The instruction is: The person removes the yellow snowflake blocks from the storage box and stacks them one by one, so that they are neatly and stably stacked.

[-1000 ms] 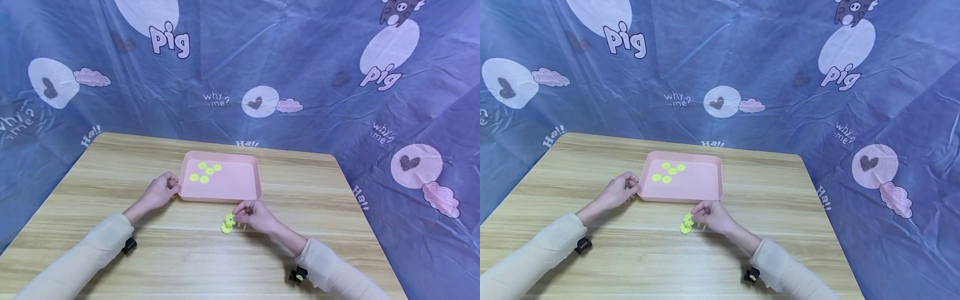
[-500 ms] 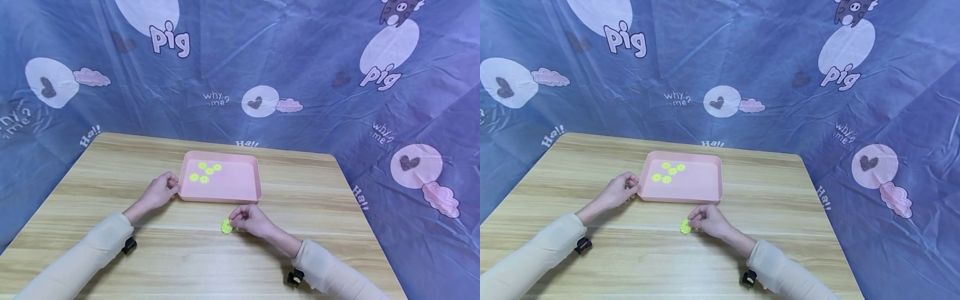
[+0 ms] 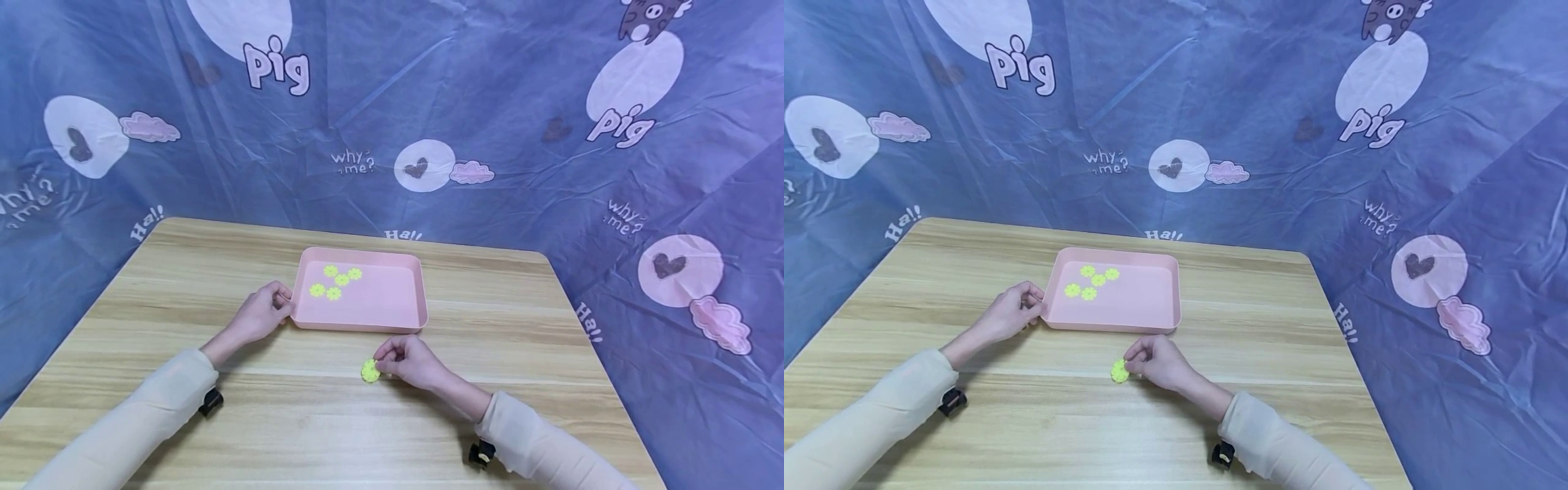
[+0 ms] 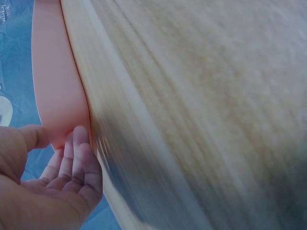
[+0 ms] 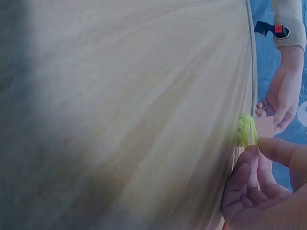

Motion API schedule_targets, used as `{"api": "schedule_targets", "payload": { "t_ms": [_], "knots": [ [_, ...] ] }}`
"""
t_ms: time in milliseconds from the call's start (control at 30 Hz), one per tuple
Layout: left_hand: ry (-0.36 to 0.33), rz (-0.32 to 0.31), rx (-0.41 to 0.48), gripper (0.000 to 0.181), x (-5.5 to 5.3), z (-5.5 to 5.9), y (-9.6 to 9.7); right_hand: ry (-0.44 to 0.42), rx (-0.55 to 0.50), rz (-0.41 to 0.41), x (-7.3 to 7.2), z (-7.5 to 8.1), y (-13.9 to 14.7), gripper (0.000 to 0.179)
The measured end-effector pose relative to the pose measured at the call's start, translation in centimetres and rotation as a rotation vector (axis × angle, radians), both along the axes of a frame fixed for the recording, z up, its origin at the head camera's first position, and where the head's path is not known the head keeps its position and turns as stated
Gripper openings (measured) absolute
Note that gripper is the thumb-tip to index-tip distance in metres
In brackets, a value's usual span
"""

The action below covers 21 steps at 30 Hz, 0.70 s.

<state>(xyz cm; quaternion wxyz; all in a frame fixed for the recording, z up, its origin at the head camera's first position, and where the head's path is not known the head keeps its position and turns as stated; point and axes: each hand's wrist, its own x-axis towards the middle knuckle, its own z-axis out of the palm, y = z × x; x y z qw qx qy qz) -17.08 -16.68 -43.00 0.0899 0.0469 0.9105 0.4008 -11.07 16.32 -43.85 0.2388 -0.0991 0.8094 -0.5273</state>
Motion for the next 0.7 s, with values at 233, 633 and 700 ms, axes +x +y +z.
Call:
{"api": "schedule_targets", "payload": {
  "t_ms": [233,633,700],
  "knots": [
    [0.002,0.002,0.001,0.019,-0.02,-0.13,0.04,0.021,0.02,0.009,-0.03,-0.26,0.02,0.015],
    [0.008,0.003,0.003,0.021,-0.05,-0.35,0.01,0.065,0.048,0.033,0.05,-0.15,0.13,0.014],
    [0.008,0.004,0.003,0.021,-0.06,-0.39,0.02,0.071,0.052,0.034,0.05,-0.14,0.15,0.015]
  ]
}}
